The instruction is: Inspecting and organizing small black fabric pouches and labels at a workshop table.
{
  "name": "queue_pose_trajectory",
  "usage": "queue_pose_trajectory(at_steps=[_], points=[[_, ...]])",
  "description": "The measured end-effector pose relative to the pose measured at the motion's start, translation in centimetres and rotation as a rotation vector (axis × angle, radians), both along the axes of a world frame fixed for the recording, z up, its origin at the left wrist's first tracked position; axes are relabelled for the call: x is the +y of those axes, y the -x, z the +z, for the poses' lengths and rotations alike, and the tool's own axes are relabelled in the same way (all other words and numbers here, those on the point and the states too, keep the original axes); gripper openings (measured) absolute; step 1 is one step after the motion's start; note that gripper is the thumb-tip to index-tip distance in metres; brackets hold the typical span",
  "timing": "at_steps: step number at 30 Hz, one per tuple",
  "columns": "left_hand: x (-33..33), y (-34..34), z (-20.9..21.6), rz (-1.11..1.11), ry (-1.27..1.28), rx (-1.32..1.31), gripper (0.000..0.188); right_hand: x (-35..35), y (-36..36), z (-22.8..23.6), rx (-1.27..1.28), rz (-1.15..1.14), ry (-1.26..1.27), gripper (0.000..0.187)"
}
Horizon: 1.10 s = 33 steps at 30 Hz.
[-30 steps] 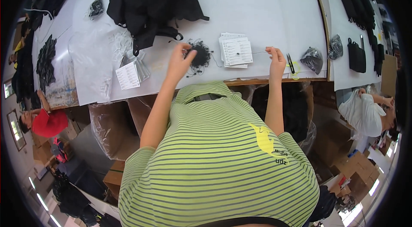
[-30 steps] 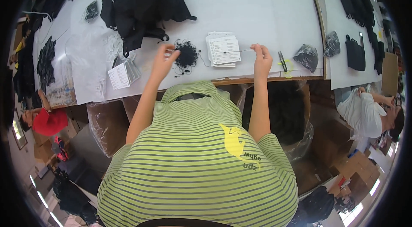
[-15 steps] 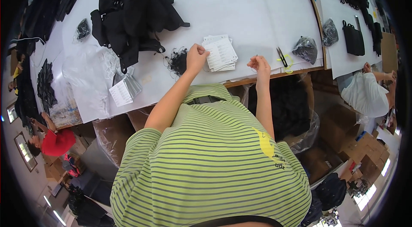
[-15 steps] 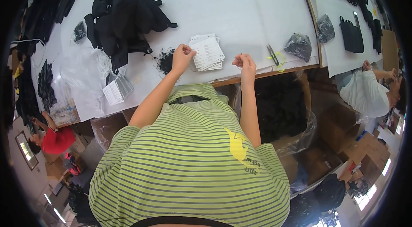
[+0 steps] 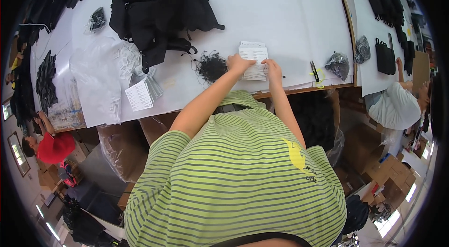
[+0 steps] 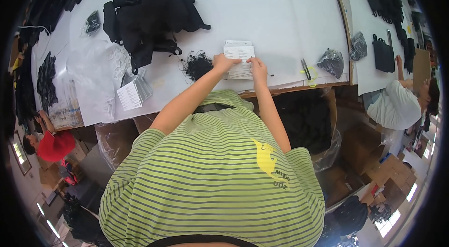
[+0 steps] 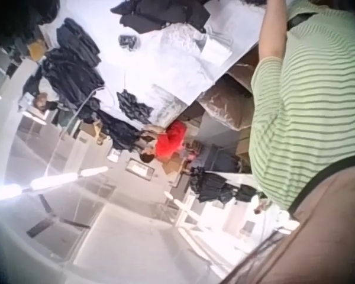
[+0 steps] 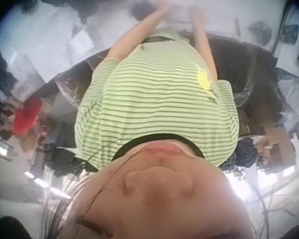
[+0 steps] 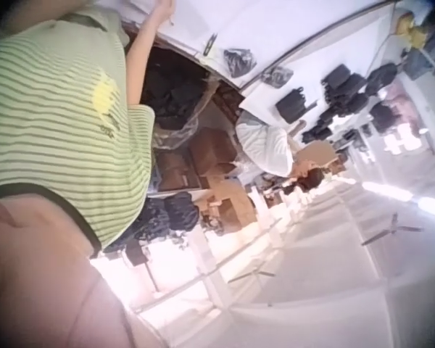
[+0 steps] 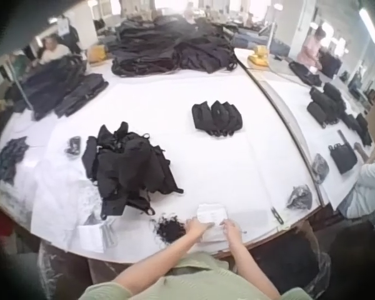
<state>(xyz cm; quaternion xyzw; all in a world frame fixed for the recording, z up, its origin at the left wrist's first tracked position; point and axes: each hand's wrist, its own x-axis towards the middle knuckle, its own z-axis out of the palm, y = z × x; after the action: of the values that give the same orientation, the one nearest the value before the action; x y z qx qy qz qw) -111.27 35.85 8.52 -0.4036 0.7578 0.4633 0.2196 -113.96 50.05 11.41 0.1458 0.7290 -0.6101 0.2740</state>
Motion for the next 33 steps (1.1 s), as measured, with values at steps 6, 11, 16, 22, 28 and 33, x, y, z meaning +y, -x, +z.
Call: queue_pose_trajectory(at_steps=[6,11,16,22,28,33], points=[[0.2,-1.2,0.9,-0.009,0.146,0.265,0.072,1.5,-1.4,-0.6,-0.178,-0.147,0.401,0.014],[-4.0,-4.0,1.7,0.256,-0.287,0.454,0.069,-0.1,-2.9,1.0,-0.189,-0.062,0.511,0.016],[-12.1,-14.4,11.5,0.544,-0.49,0.587,0.055,-2.2,-3.6,7.0,-0.307,-0.078,0.65,0.017],[-21.8,-28.2,14.7,0.773,-0.229,0.729,0.045,-5.1,-3.8,7.2,-0.284,0.183,0.652,0.018],[-25.0,-30.7,10.8,0.804,-0.059,0.704,0.043,-8.2,-4.9,7.1,-0.306,0.28,0.602,0.019],[-25.3,-31.3,8.5,0.646,0.416,0.479,0.058,-8.3,-5.6,7.9,-0.305,0.253,0.598,0.018]])
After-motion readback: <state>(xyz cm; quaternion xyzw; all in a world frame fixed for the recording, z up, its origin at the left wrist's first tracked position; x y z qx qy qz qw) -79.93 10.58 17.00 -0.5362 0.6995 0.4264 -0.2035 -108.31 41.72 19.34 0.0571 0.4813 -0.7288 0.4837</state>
